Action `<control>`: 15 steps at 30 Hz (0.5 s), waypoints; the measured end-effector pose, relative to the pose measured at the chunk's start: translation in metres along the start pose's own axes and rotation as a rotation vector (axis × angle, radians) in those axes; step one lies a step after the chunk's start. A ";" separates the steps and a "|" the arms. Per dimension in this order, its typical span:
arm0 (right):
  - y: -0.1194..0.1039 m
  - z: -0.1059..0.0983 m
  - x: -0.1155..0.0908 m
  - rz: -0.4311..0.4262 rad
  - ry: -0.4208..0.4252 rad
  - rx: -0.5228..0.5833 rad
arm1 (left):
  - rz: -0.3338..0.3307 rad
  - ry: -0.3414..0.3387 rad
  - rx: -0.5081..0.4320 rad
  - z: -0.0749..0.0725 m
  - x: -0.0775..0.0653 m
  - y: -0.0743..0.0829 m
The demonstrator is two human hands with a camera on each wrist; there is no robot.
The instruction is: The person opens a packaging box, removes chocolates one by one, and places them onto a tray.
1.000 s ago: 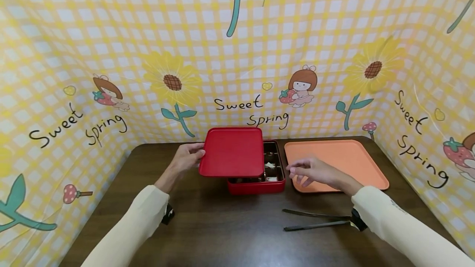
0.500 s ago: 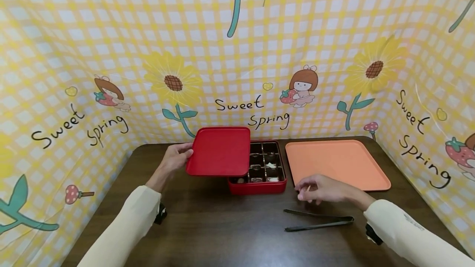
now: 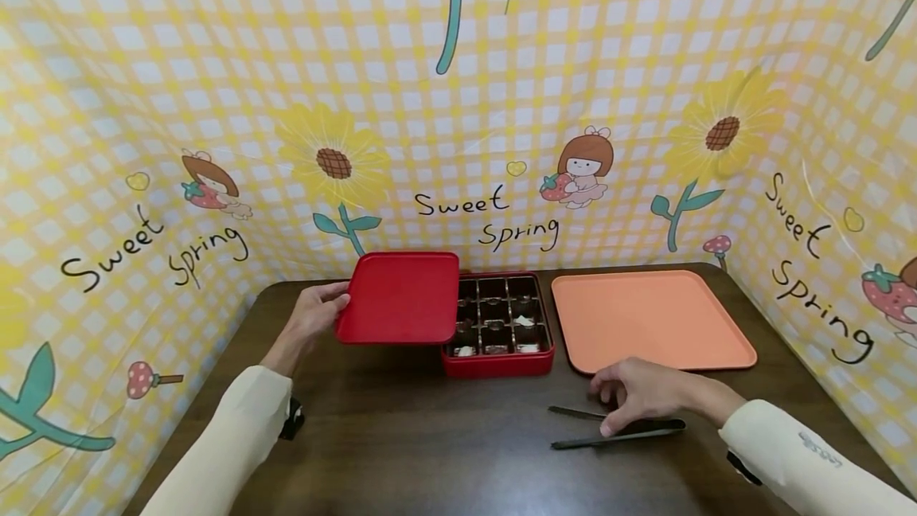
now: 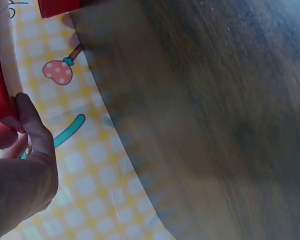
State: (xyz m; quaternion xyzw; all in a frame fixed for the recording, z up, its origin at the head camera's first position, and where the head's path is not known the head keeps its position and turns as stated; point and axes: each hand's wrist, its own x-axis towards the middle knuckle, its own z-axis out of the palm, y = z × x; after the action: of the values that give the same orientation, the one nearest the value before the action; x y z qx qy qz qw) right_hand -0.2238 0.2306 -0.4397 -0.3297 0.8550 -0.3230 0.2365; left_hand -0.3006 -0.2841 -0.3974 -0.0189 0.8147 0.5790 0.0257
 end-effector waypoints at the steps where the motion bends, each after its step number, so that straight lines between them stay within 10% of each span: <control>1: 0.000 0.001 -0.001 0.007 -0.003 -0.026 | -0.003 0.002 -0.001 -0.001 0.000 -0.001; 15: 0.002 0.007 -0.004 0.034 -0.018 -0.174 | -0.016 0.060 0.040 -0.019 0.002 -0.022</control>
State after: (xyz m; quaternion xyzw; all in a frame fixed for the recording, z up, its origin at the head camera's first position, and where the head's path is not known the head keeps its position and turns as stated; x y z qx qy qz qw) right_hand -0.2173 0.2315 -0.4453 -0.3372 0.8832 -0.2403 0.2201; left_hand -0.3012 -0.3088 -0.4122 -0.0421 0.8263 0.5617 0.0064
